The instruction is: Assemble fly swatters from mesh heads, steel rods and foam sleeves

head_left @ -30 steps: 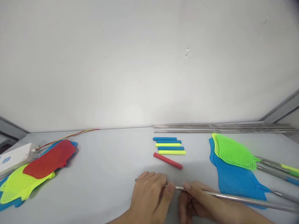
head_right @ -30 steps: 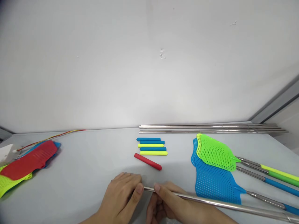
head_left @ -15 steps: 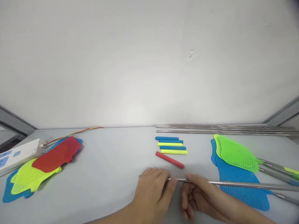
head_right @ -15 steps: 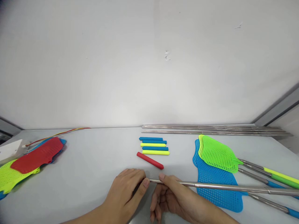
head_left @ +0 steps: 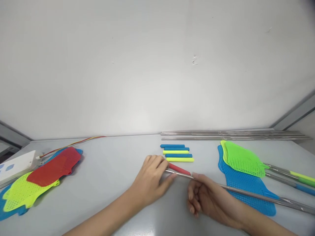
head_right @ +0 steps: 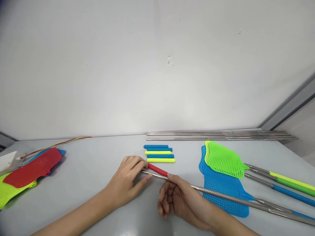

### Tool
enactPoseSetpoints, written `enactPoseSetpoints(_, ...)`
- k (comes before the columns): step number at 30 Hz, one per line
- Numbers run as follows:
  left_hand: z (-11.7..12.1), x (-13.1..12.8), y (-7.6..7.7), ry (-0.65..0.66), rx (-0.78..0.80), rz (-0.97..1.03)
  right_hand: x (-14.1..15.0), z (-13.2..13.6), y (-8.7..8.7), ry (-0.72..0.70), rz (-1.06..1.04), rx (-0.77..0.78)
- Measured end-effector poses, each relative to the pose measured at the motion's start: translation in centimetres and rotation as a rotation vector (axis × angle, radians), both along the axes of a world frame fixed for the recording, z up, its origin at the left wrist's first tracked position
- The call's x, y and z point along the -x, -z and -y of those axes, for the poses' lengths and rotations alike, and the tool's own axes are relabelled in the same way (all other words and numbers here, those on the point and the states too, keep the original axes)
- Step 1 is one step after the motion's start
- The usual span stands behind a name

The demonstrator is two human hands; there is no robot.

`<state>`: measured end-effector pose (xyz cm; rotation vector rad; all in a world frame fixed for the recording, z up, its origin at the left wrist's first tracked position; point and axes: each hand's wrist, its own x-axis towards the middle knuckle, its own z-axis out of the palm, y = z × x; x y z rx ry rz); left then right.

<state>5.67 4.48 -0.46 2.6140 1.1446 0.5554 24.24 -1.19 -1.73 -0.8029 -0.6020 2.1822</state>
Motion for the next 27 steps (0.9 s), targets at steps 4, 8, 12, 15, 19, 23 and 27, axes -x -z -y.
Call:
enactPoseSetpoints(4,-1.3,0.7,-0.1,-0.012,-0.010,0.059,-0.2,-0.1,-0.1,0.021,-0.041,0.020)
enactPoseSetpoints(8,-1.7,1.0,0.0,-0.158,0.020,0.198,-0.1,-0.2,-0.1,0.053,-0.041,0.010)
enactPoseSetpoints(12,-1.8,1.2,0.1,-0.266,0.089,0.313,-0.1,-0.2,-0.1,0.066,-0.036,0.010)
enactPoseSetpoints(15,-2.1,1.3,0.1,-0.331,0.181,0.432,-0.1,-0.2,-0.1,0.058,-0.028,0.009)
enactPoseSetpoints(19,-2.5,1.7,0.3,-0.333,0.342,0.594,-0.1,-0.1,0.0,0.058,-0.021,0.015)
enactPoseSetpoints(23,-2.7,2.1,0.7,-0.282,0.391,0.622,0.0,-0.2,0.0,0.071,-0.007,0.032)
enactPoseSetpoints(27,-2.5,2.3,0.9,-0.243,0.395,0.612,0.0,-0.2,0.1,0.079,-0.017,0.045)
